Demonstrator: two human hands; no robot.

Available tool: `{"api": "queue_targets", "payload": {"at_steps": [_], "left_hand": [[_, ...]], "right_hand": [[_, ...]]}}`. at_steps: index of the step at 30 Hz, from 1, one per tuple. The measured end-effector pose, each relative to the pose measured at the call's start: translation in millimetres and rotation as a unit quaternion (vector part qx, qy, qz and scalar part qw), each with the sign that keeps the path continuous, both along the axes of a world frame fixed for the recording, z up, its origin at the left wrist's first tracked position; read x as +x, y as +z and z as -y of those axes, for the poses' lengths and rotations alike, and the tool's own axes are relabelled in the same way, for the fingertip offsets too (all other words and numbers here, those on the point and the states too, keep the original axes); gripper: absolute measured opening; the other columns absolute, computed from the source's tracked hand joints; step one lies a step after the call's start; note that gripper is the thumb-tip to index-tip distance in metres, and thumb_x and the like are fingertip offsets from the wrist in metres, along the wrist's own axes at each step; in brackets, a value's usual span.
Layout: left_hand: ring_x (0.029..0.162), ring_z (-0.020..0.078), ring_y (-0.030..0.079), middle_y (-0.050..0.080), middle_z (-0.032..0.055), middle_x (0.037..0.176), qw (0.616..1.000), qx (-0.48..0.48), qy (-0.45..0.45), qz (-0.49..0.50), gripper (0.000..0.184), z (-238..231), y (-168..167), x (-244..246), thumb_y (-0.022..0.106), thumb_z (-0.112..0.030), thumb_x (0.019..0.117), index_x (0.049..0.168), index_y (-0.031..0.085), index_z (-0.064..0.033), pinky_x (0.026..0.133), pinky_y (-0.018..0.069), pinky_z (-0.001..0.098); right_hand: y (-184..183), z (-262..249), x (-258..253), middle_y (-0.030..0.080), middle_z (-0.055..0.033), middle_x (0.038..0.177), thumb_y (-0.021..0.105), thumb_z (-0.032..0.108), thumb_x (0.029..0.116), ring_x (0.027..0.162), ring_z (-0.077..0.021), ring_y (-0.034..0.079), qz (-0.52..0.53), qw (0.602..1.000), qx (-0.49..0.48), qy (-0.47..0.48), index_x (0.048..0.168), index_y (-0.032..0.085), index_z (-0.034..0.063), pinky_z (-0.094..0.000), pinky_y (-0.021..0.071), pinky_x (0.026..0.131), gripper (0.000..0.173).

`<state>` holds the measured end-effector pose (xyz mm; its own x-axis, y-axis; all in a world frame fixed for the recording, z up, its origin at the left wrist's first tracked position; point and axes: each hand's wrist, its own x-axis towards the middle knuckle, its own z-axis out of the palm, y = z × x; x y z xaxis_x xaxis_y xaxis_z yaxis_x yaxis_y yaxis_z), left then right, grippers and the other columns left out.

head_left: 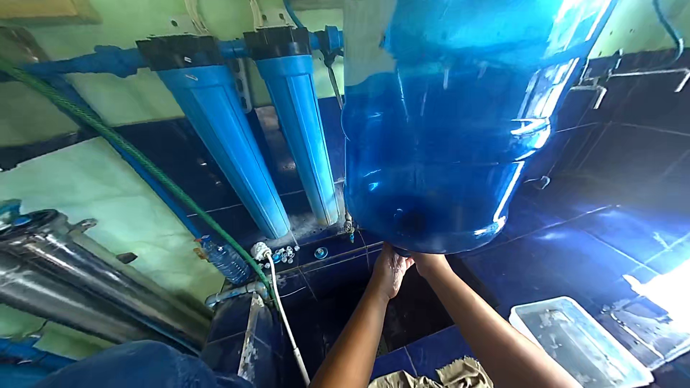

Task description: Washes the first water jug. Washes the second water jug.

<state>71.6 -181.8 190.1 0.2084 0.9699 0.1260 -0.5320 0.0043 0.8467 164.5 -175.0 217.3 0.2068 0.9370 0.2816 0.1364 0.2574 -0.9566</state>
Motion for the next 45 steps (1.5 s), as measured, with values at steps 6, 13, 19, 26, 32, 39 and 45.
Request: {"api": "queue_targets", "payload": {"at_steps": [6,13,19,26,32,39,45], "left_hand": [[0.102,0.0085,0.063,0.063,0.0011,0.109,0.999,-0.01,0.031,0.032,0.037,9.7,-7.6,1.3,0.015,-0.017,0.1103,0.128,0.045,-0.006,0.095,0.0529,0.0306],[0.102,0.0076,0.063,0.064,-0.0002,0.108,0.998,-0.023,0.056,0.031,0.035,10.5,-12.7,3.6,0.019,-0.011,0.1079,0.127,0.047,-0.0078,0.094,0.0526,0.0295],[0.102,0.0072,0.064,0.065,-0.0002,0.108,0.998,-0.012,0.06,0.034,0.034,10.2,-15.5,3.8,0.02,-0.009,0.107,0.126,0.048,-0.008,0.094,0.0531,0.0285],[0.102,0.0095,0.062,0.062,0.0033,0.109,0.998,-0.029,0.052,0.034,0.036,12.0,-9.8,4.4,0.017,-0.013,0.1096,0.127,0.047,-0.0051,0.095,0.0523,0.0303],[0.104,0.0104,0.062,0.061,0.0036,0.112,0.998,-0.023,0.037,0.04,0.039,10.8,-8.1,4.7,0.014,-0.018,0.111,0.13,0.045,-0.0054,0.096,0.0519,0.0315],[0.104,0.0103,0.062,0.061,0.004,0.114,0.999,-0.02,0.03,0.028,0.041,8.5,-7.5,5.2,0.013,-0.021,0.1116,0.134,0.044,-0.004,0.095,0.052,0.0313],[0.107,0.011,0.061,0.06,0.0061,0.117,0.999,-0.016,0.026,0.016,0.046,7.0,-7.4,5.7,0.01,-0.025,0.1121,0.138,0.041,-0.0027,0.097,0.0517,0.032]], "right_hand": [[0.0,16.3,-0.1,0.066,-0.0202,0.116,0.074,-0.001,0.0879,0.11,-0.014,0.06,0.075,0.996,-0.054,0.008,0.12,0.064,-0.0105,-0.0294,0.048,0.098,0.035],[-17.0,14.0,-0.5,0.067,-0.037,0.111,0.071,0.0,0.0877,0.11,-0.0434,0.064,0.182,0.982,0.007,-0.037,0.109,0.068,-0.0183,-0.0522,0.0458,0.101,0.028],[-26.1,5.7,5.1,0.07,-0.0285,0.113,0.075,0.008,0.084,0.112,-0.0309,0.065,0.182,0.983,0.034,-0.002,0.113,0.07,-0.0107,-0.0441,0.0489,0.1,0.035],[-21.0,4.6,2.1,0.067,-0.0242,0.12,0.077,0.006,0.0833,0.117,-0.0241,0.062,0.11,0.994,-0.008,0.004,0.121,0.065,-0.0098,-0.0405,0.0482,0.102,0.043],[6.4,19.7,0.6,0.066,-0.0232,0.121,0.073,-0.001,0.0882,0.115,-0.0189,0.06,0.108,0.993,-0.056,0.007,0.123,0.063,-0.0106,-0.0335,0.0465,0.102,0.038],[6.7,13.7,0.0,0.067,-0.0198,0.117,0.076,-0.001,0.0866,0.111,-0.0157,0.061,0.083,0.995,-0.06,0.002,0.121,0.064,-0.009,-0.0324,0.0486,0.098,0.038],[3.5,10.0,1.7,0.067,-0.0212,0.119,0.076,0.0,0.0869,0.114,-0.0197,0.061,0.091,0.994,-0.053,0.007,0.121,0.065,-0.0087,-0.0366,0.0479,0.101,0.037]]}}
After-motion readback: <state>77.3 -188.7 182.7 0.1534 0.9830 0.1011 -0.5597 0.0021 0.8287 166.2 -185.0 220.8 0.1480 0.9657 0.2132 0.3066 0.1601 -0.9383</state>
